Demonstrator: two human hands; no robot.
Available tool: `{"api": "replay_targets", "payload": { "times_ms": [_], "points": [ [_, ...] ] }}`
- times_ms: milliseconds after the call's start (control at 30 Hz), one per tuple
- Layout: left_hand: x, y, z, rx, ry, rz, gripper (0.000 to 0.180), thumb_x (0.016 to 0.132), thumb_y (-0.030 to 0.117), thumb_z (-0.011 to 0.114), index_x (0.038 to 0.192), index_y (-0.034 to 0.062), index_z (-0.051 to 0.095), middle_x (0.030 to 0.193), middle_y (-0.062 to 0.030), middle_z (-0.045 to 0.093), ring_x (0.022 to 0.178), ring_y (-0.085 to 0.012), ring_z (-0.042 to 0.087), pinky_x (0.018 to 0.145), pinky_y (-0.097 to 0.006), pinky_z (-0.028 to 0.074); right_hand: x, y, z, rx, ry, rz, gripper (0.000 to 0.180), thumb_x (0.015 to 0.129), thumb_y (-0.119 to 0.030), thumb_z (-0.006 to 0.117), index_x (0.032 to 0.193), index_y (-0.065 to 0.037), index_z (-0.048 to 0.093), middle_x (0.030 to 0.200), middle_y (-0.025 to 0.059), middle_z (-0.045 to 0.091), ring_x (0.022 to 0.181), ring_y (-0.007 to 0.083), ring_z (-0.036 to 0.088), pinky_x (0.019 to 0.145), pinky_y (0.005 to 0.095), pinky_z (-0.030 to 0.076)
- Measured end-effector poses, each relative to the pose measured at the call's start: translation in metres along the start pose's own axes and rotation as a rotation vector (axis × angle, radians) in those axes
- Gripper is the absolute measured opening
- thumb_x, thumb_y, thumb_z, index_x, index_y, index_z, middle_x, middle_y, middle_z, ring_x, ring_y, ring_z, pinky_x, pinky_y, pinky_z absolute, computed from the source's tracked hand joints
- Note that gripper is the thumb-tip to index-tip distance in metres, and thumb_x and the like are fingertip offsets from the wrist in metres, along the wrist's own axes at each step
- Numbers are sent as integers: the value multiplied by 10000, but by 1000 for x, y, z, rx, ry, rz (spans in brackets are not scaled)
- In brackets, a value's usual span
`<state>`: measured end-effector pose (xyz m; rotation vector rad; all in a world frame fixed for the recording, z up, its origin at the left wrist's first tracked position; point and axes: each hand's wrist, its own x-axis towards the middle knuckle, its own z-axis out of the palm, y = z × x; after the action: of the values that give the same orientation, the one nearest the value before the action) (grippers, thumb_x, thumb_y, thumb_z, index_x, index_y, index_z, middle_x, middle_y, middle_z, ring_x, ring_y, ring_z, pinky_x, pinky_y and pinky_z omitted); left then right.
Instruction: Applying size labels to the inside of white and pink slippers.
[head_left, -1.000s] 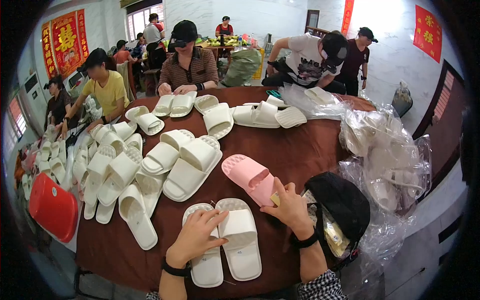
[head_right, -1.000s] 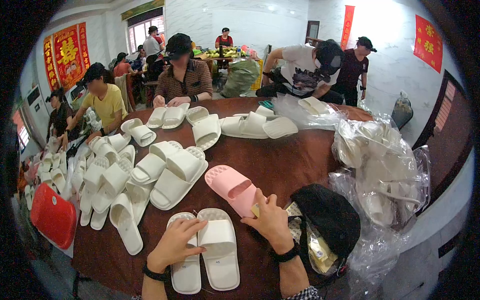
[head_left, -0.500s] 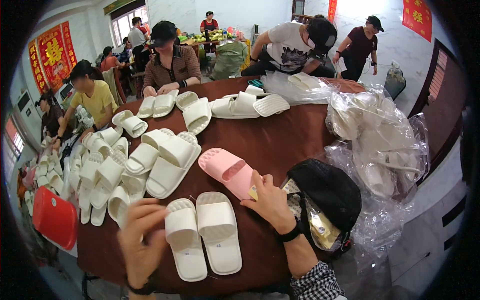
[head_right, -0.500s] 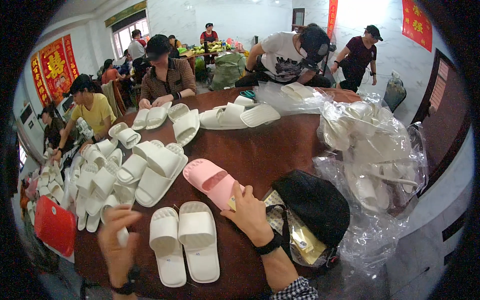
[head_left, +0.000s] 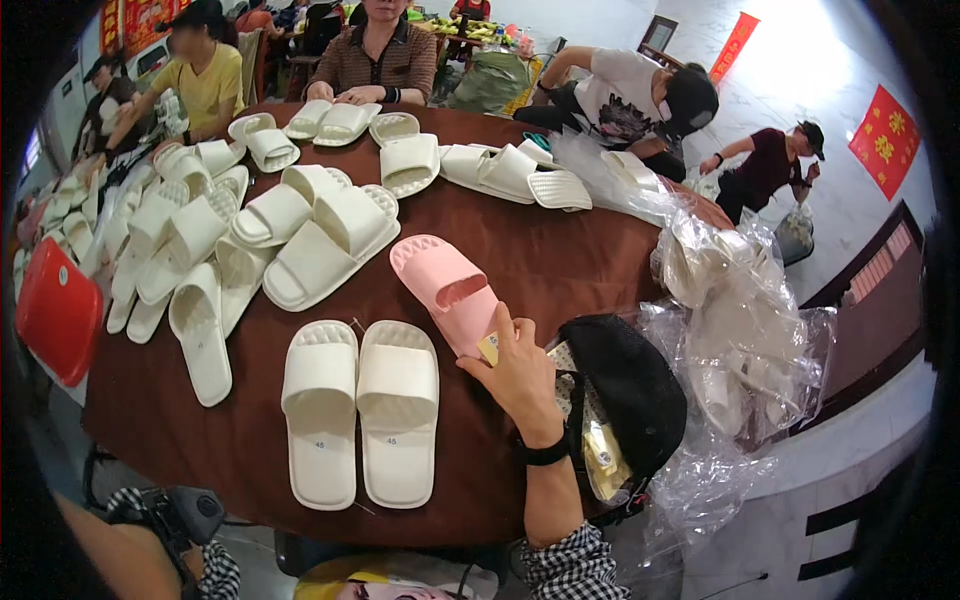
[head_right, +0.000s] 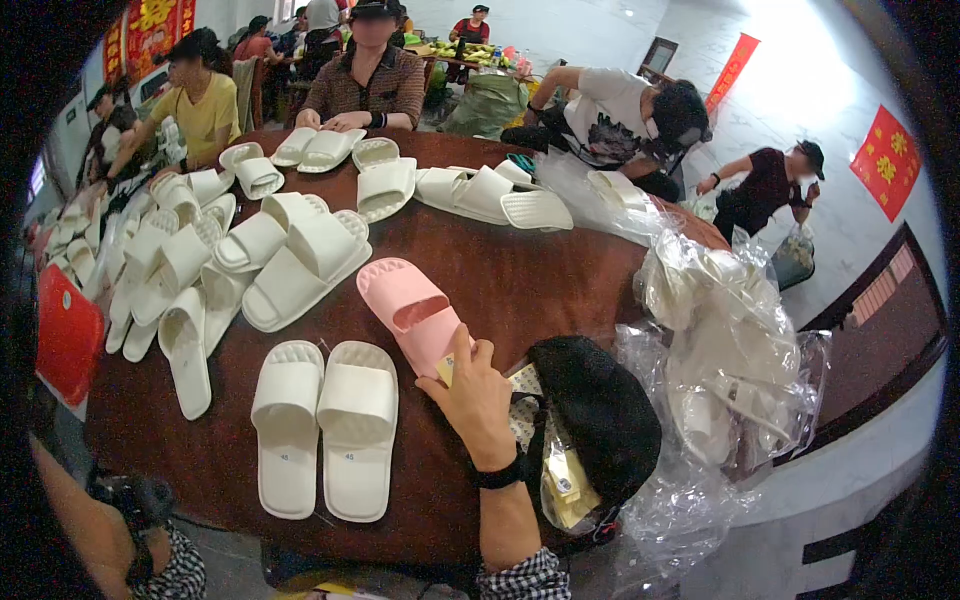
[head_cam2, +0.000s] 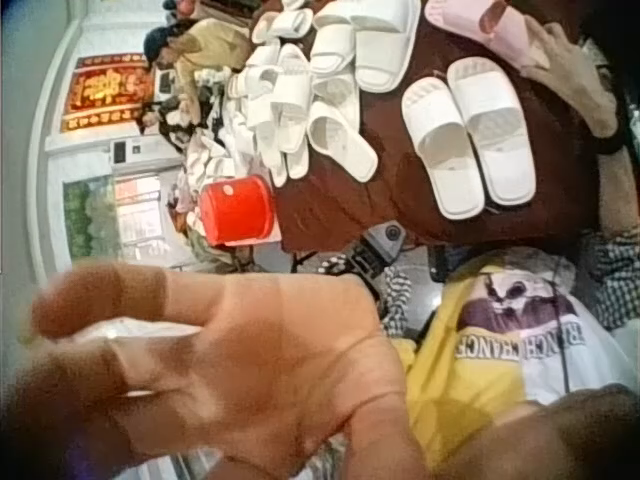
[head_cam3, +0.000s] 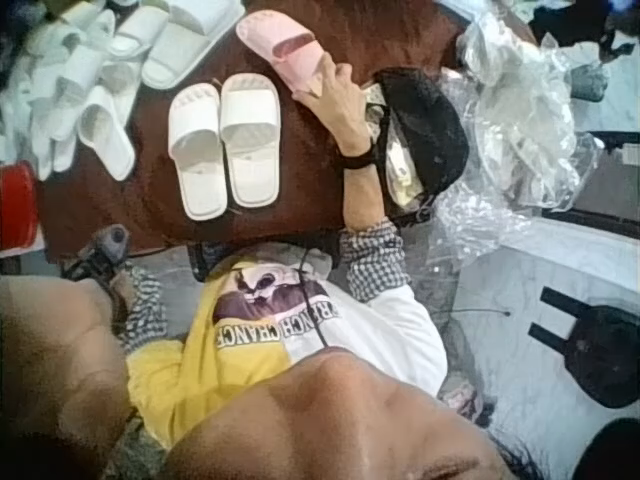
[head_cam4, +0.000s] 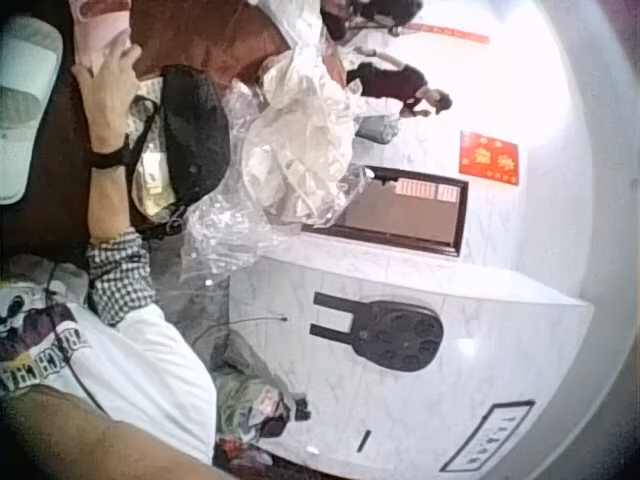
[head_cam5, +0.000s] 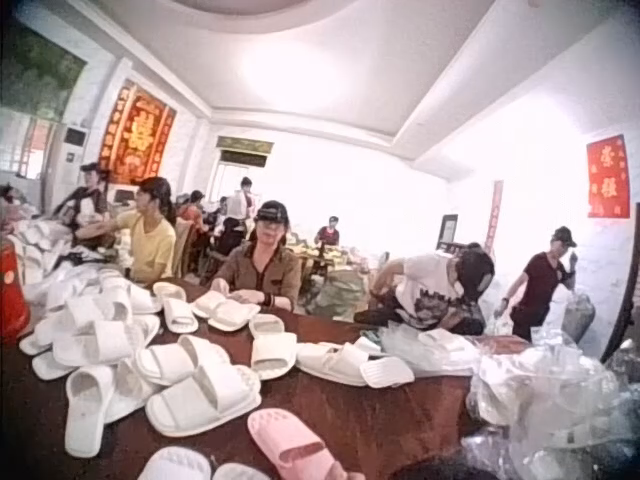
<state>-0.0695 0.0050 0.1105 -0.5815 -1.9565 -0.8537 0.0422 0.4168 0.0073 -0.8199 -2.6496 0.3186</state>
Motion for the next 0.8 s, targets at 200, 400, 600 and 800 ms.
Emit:
{"api": "replay_targets", "payload": {
  "times_ms": [200, 400, 600, 800],
  "points": [
    [-12, -3, 1, -6, -8, -5, 376, 972, 257, 522, 1284, 47, 540, 1414, -273, 473, 1347, -516, 408, 1105, -601, 357, 1, 1, -5, -37, 6, -6, 929, 765, -438, 839, 1457, -46, 359, 1186, 220, 550, 877, 412, 694, 682, 483, 573],
    [27, -34, 23, 20, 175, 166, 381, 977, 259, 516, 1290, 43, 541, 1426, -275, 466, 1356, -508, 403, 1113, -597, 349, -4, 3, -8, -5, -11, 29, 942, 745, -466, 836, 1474, -55, 401, 1234, 206, 571, 949, 426, 670, 754, 500, 555],
    [41, -42, 38, 60, 333, 225, 387, 982, 262, 511, 1296, 38, 543, 1438, -278, 458, 1366, -500, 397, 1121, -593, 342, -11, 5, -8, -31, -33, 17, 967, 747, -482, 828, 1478, -52, 362, 1239, 212, 525, 906, 428, 682, 717, 501, 566],
    [42, -38, 45, 56, 301, 259, 392, 988, 264, 505, 1303, 34, 544, 1450, -281, 451, 1376, -493, 392, 1129, -590, 334, -2, -2, -12, -19, -66, 56, 988, 748, -491, 828, 1491, -44, 356, 1243, 206, 517, 912, 423, 683, 724, 495, 568]
  ]
}}
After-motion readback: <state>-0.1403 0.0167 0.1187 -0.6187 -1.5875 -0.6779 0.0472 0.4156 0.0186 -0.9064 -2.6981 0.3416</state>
